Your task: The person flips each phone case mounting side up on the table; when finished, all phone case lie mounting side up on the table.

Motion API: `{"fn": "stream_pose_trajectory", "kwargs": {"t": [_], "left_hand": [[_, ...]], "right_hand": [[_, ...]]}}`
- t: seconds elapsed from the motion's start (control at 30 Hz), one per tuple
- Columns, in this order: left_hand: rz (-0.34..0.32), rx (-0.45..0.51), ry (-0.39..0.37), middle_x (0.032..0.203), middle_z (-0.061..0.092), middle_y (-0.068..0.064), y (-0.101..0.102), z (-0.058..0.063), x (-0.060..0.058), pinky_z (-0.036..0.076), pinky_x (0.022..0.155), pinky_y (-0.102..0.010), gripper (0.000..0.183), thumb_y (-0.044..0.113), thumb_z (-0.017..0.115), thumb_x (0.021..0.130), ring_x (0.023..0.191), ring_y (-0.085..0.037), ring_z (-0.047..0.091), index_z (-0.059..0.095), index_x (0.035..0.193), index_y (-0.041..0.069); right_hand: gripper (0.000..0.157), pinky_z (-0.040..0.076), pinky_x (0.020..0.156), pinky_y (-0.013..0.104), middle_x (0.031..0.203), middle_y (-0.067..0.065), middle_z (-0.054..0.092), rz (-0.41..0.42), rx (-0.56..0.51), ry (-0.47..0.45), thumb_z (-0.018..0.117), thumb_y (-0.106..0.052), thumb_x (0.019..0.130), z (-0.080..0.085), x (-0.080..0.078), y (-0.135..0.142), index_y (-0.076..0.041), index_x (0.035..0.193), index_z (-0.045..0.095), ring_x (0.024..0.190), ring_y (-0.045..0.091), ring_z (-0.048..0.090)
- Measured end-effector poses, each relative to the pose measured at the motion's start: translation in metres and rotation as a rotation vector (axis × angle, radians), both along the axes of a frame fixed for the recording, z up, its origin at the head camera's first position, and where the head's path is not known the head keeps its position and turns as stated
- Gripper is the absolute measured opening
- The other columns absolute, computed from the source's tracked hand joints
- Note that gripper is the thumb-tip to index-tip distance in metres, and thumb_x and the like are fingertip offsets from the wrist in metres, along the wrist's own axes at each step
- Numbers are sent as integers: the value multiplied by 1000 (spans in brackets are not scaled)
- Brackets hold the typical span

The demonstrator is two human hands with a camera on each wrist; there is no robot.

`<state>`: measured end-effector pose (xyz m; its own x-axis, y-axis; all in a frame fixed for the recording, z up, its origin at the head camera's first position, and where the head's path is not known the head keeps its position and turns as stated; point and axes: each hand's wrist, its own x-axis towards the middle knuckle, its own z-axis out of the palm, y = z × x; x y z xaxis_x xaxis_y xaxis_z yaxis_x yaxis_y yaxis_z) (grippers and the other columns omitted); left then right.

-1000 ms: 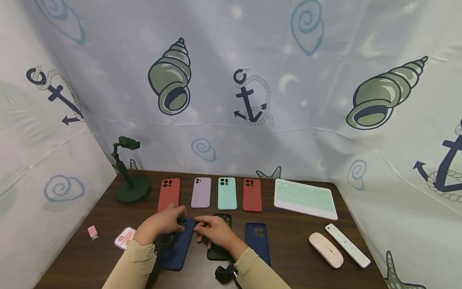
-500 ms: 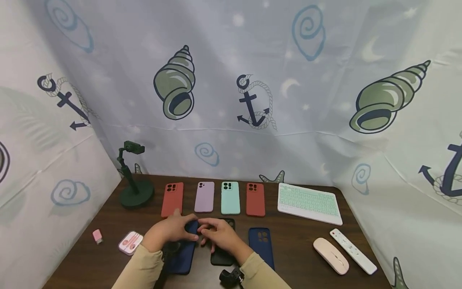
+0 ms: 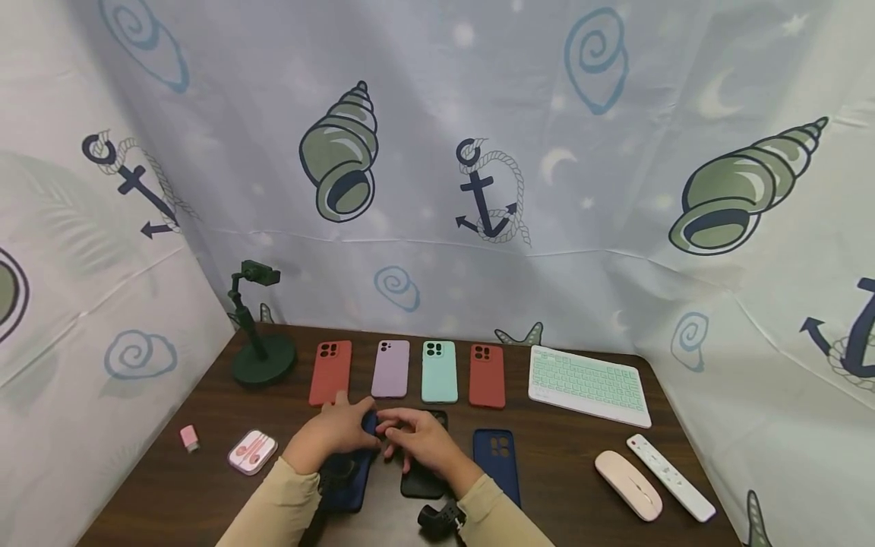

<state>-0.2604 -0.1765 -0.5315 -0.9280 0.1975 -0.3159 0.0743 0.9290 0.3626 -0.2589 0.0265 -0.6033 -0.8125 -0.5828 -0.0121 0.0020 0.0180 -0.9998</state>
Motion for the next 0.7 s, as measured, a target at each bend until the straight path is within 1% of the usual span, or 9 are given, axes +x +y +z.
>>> {"fn": "stream_pose_trajectory", "kwargs": {"t": [0.1,0.17,0.23,0.3,0.4,0.5,0.63,0.7], "left_hand": [[-7,12,-8,124,47,-27,-2,2,-2,51,79,-64,73,48,82,80,104,-46,54,55,140,17],[-11,40,-16,129,48,-29,-4,5,-4,51,82,-63,76,49,79,82,103,-42,59,52,144,15],[-12,77,-23,135,49,-31,-5,8,-4,51,86,-63,77,49,78,84,103,-38,62,50,147,13],[-16,119,-21,140,50,-32,-6,11,-5,50,90,-64,75,46,76,87,110,-37,62,49,147,12],[-24,153,-7,137,58,-26,-6,15,-5,50,94,-62,66,38,74,90,112,-34,63,51,145,11],[-21,162,11,135,63,-19,-6,17,-4,49,98,-59,61,34,72,92,117,-31,63,52,145,11],[-7,186,21,140,61,-19,-7,19,-5,48,100,-60,61,31,71,94,124,-33,61,50,147,11],[-4,196,18,138,62,-19,-8,21,-4,49,99,-59,61,30,71,93,121,-32,62,50,147,10]], "right_hand": [[38,52,46,28,117,6,75,17,-8,-21,61,-19,102,0,-2,1,-12,140,61,78,24,73],[39,52,46,28,116,8,75,24,-3,-30,61,-21,102,0,-3,2,-13,140,61,76,19,72],[38,53,47,28,116,10,74,24,11,-29,62,-23,102,0,-4,2,-13,139,62,76,18,72],[36,53,46,30,115,13,74,22,30,-7,62,-23,102,0,-3,2,-14,137,64,76,20,72],[32,53,46,32,113,16,74,31,83,57,61,-21,102,-1,-2,0,-16,134,65,76,21,72],[31,55,47,35,110,13,75,49,155,117,59,-19,103,-2,-1,-1,-17,133,66,74,18,72],[32,55,47,36,108,9,76,48,204,151,60,-20,103,-2,1,-2,-17,133,67,72,14,71],[32,55,46,36,108,8,77,47,206,154,60,-21,102,-1,2,-2,-17,134,67,72,14,70]]}}
